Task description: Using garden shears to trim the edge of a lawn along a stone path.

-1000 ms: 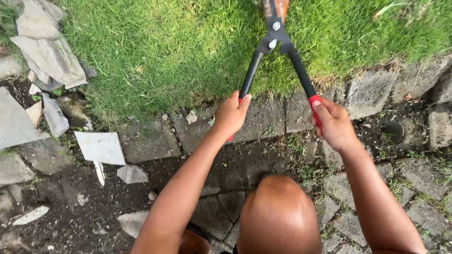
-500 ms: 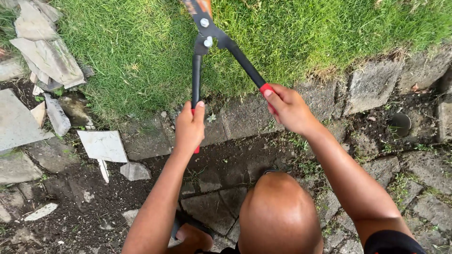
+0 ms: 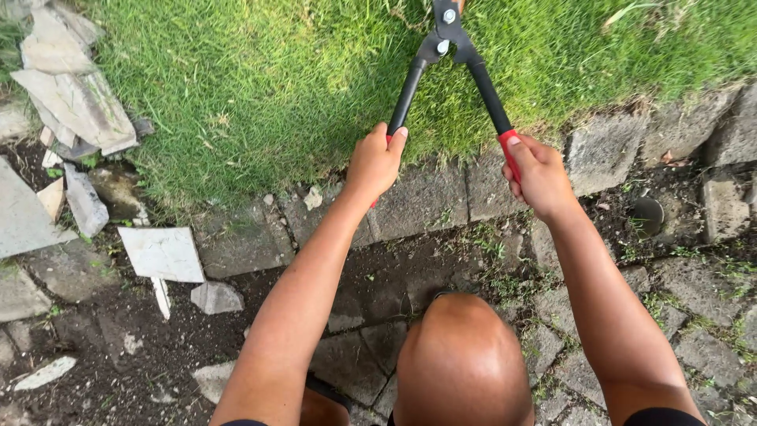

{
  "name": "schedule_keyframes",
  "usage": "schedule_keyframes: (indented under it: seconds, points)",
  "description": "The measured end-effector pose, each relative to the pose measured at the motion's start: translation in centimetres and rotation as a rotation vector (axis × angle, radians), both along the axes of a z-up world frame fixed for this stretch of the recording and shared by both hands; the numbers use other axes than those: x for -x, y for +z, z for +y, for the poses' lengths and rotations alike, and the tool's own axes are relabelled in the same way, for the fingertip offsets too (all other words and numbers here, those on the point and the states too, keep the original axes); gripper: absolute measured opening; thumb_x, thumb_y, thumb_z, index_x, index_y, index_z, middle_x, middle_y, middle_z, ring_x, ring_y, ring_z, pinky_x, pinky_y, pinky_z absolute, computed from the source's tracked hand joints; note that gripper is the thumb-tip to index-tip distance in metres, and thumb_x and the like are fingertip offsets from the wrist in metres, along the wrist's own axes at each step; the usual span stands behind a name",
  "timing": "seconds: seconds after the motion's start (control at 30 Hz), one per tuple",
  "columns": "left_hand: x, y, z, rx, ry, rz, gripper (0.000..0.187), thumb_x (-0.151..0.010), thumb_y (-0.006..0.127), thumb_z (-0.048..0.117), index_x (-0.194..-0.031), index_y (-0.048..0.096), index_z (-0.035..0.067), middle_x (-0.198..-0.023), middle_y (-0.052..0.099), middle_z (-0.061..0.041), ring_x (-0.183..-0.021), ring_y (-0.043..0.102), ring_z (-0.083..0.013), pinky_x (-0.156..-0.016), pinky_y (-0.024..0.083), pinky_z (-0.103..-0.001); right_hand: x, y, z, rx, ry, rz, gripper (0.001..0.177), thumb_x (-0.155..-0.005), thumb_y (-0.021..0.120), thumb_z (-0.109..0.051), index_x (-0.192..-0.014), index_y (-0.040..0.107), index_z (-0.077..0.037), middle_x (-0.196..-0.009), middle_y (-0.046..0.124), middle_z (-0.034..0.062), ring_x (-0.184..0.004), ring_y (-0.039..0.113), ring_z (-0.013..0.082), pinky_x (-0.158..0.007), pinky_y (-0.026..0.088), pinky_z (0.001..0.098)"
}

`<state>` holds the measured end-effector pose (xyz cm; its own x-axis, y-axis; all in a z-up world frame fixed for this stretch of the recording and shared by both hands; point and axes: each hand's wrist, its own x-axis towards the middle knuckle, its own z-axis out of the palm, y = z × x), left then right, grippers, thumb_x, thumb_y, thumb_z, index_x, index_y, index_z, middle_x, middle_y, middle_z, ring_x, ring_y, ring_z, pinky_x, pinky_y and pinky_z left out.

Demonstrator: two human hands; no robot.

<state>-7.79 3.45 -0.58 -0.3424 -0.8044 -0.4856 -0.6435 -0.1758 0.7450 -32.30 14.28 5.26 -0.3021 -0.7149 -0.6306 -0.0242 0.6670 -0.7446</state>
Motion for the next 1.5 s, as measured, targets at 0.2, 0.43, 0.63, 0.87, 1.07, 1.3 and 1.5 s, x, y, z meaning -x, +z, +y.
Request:
schedule_keyframes:
  seconds: [0.2,0.43,0.63,0.87,1.07,1.3,1.5]
  points:
    - [3.8,-2.0,-0.3,-0.13,0.133,0.078,0.032,-0.106,0.045,0.036,-0.101,0.056,0.006,-0.059,0.052,0.004,-0.039,0.047,-0.0101,-0.033,0.041,-0.028,-1.3,-1.5,-2.2,-0.027,-0.016,-0.059,0.035,-0.109,0.045,-0.037,-0.124,0.06,-0.01,-0.064,0.051,-0.0048,-0.043,0.042,0.0059,-0.037,0.034,0.0234]
    - [5.3,-2.0,0.9,-0.172,0.208,0.184,0.031,-0.106,0.047,0.037,-0.102,0.053,0.007,-0.06,0.05,0.004,-0.04,0.047,-0.0106,-0.033,0.042,-0.031,-2.8,-2.1,-2.0,0.052,-0.025,-0.091,0.037,-0.109,0.043,-0.038,-0.126,0.058,-0.009,-0.063,0.05,-0.0056,-0.043,0.044,0.0055,-0.037,0.037,0.023]
    - [1.3,0.5,1.1,-0.119,-0.024,0.14,0.03,-0.106,0.047,0.037,-0.102,0.053,0.008,-0.062,0.051,0.004,-0.043,0.049,-0.0109,-0.037,0.042,-0.031,1.6,0.4,1.6,-0.031,0.056,0.015,0.035,-0.107,0.045,-0.035,-0.129,0.06,-0.012,-0.064,0.052,-0.0039,-0.044,0.044,0.0062,-0.037,0.036,0.0239]
    - [4.1,-2.2,1.2,-0.035,-0.083,-0.07,0.035,-0.109,0.049,0.04,-0.1,0.055,0.007,-0.06,0.051,0.003,-0.043,0.047,-0.0116,-0.039,0.039,-0.034,4.1,-2.0,1.7,-0.021,-0.03,-0.078,0.035,-0.108,0.046,-0.033,-0.127,0.058,-0.006,-0.065,0.052,-0.0036,-0.043,0.042,0.0066,-0.037,0.033,0.0237]
    - [8.4,-2.9,3.6,-0.085,0.213,0.212,0.031,-0.107,0.047,0.035,-0.103,0.055,0.005,-0.06,0.05,0.003,-0.039,0.043,-0.0101,-0.032,0.039,-0.031,-0.4,-2.6,0.3,0.038,-0.091,-0.065,0.038,-0.112,0.044,-0.034,-0.123,0.054,0.001,-0.066,0.049,-0.0028,-0.045,0.043,0.0072,-0.037,0.034,0.0244]
    - [3.5,-0.5,6.3,-0.119,0.094,0.23,0.028,-0.107,0.047,0.03,-0.108,0.056,0.004,-0.061,0.049,0.005,-0.042,0.044,-0.0082,-0.034,0.037,-0.026,0.1,-1.5,4.7,0.032,0.002,-0.046,0.037,-0.108,0.042,-0.032,-0.133,0.057,-0.011,-0.064,0.052,-0.0039,-0.043,0.044,0.0058,-0.037,0.036,0.0227]
    - [0.7,-0.6,7.3,-0.147,-0.094,0.056,0.028,-0.106,0.049,0.032,-0.106,0.056,0.005,-0.06,0.05,0.005,-0.044,0.047,-0.0087,-0.036,0.037,-0.026,2.2,-2.7,10.0,-0.016,0.008,-0.021,0.031,-0.11,0.044,-0.032,-0.116,0.059,-0.006,-0.063,0.052,-0.0014,-0.042,0.043,0.0075,-0.037,0.036,0.0237]
